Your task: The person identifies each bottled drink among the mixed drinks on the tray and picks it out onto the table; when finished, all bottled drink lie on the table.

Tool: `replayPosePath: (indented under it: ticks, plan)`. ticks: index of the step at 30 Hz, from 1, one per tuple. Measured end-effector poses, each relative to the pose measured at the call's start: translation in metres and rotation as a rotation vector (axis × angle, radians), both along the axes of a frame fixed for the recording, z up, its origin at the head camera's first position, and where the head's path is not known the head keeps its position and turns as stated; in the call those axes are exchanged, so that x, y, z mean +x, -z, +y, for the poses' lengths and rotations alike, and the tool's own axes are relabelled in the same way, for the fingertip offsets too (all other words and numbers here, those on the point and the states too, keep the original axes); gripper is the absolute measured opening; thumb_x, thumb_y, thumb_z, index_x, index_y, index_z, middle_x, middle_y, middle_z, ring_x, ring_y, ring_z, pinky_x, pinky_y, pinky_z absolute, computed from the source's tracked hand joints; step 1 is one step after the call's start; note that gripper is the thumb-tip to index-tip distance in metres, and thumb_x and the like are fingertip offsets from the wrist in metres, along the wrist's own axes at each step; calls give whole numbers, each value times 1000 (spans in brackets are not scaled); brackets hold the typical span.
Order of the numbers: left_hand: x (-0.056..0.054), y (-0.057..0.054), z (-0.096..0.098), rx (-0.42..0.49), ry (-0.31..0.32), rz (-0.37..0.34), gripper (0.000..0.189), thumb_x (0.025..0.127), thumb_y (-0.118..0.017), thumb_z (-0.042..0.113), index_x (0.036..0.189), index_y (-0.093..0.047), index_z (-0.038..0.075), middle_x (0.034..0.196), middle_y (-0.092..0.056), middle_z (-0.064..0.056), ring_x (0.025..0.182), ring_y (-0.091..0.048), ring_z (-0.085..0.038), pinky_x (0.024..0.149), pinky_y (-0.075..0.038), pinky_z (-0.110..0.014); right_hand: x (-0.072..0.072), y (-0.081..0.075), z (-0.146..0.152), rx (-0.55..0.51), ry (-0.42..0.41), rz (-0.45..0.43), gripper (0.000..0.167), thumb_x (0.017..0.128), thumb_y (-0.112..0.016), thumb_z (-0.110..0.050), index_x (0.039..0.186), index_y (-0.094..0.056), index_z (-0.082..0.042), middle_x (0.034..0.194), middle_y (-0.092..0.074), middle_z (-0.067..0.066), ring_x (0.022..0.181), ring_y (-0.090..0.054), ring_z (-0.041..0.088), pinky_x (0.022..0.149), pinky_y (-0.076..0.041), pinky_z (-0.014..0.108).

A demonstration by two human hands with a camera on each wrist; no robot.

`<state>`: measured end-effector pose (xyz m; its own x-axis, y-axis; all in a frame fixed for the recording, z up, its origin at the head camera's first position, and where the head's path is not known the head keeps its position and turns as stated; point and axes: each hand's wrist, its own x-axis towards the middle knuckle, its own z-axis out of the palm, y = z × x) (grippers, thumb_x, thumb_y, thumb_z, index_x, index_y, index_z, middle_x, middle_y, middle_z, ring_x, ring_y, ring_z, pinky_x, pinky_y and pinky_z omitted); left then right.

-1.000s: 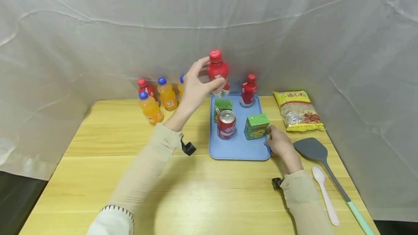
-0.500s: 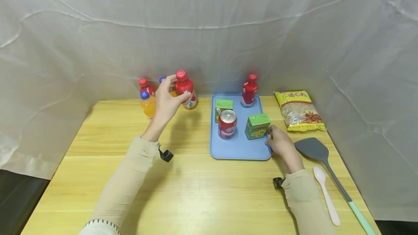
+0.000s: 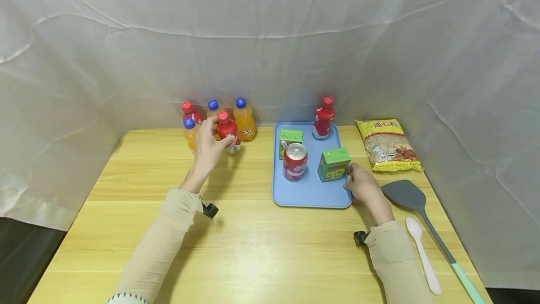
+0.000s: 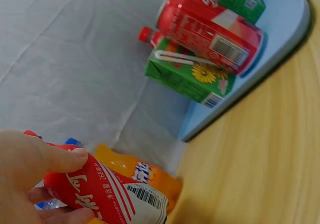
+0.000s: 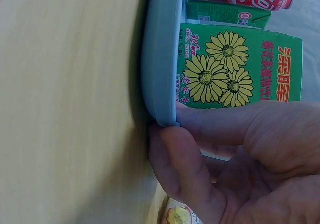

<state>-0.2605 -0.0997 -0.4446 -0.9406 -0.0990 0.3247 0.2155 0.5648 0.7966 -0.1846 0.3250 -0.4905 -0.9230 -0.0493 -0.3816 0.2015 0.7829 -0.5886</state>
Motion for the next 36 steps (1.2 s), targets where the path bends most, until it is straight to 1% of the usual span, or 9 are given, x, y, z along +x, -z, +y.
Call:
replayPosePath:
  ticks: [7, 13, 19, 24, 26, 27, 30, 33, 36]
  plan:
    - [-1, 16, -2, -13, -2, -40, 65, 86, -87, 11, 143, -56, 8, 143, -60, -18, 129, -63, -37, 109, -55, -51, 2, 0, 0, -2, 5, -7, 31, 103, -60, -3, 127, -44, 8, 111, -59, 31, 84, -65, 30, 61, -60, 35]
    - [-2, 24, -4, -14, -13, -50, 64, 87, -86, 9, 142, -56, 7, 141, -60, -17, 129, -62, -36, 111, -54, -52, 2, 1, 0, 4, 2, -8, 31, 103, -61, -3, 128, -45, 8, 113, -60, 32, 85, -66, 31, 61, -60, 35]
    - [-3, 24, -5, -35, -12, -90, 62, 92, -81, 11, 146, -52, 5, 142, -58, -18, 132, -60, -37, 114, -51, -53, 0, -1, 1, 2, 15, -10, 34, 103, -60, -2, 131, -43, 10, 118, -58, 35, 89, -67, 33, 61, -62, 36]
    - [-1, 23, -3, -63, 1, -123, 69, 95, -78, 13, 153, -44, 6, 149, -54, -20, 136, -58, -38, 118, -47, -52, 0, -2, 1, 2, 18, -13, 35, 103, -60, -2, 131, -43, 10, 117, -58, 35, 89, -66, 34, 62, -61, 36]
    - [1, 23, -1, -69, -15, -94, 74, 94, -79, 13, 157, -39, 7, 152, -52, -20, 137, -57, -37, 118, -48, -51, 1, -2, 0, -1, 18, -17, 35, 103, -60, -2, 131, -43, 9, 117, -58, 34, 89, -66, 33, 62, -61, 36]
    - [2, 22, 0, -69, -27, -57, 75, 95, -78, 13, 158, -37, 8, 154, -50, -19, 139, -56, -37, 119, -47, -50, 1, -2, 0, -1, 18, -18, 35, 103, -60, -2, 131, -43, 9, 116, -58, 33, 89, -66, 33, 62, -61, 36]
    - [3, 12, 9, -47, -60, 127, 73, 95, -75, 11, 157, -38, 8, 157, -47, -16, 142, -52, -34, 122, -45, -45, 1, -2, -1, -6, 11, -14, 34, 103, -59, -3, 132, -44, 9, 115, -59, 33, 89, -66, 33, 62, -61, 36]
    - [3, -12, 29, -34, -36, 287, 64, 96, -71, 12, 154, -44, 7, 156, -47, -13, 143, -48, -29, 124, -40, -40, 0, -2, -2, -8, 4, -8, 33, 104, -59, -3, 131, -44, 9, 114, -59, 32, 89, -66, 32, 62, -61, 36]
    - [1, -39, 59, -21, 44, 273, 61, 98, -69, 18, 154, -45, 11, 157, -47, -9, 145, -47, -24, 125, -39, -36, 0, -2, -2, -8, 5, -10, 33, 104, -59, -3, 131, -44, 8, 115, -59, 32, 89, -66, 32, 62, -61, 36]
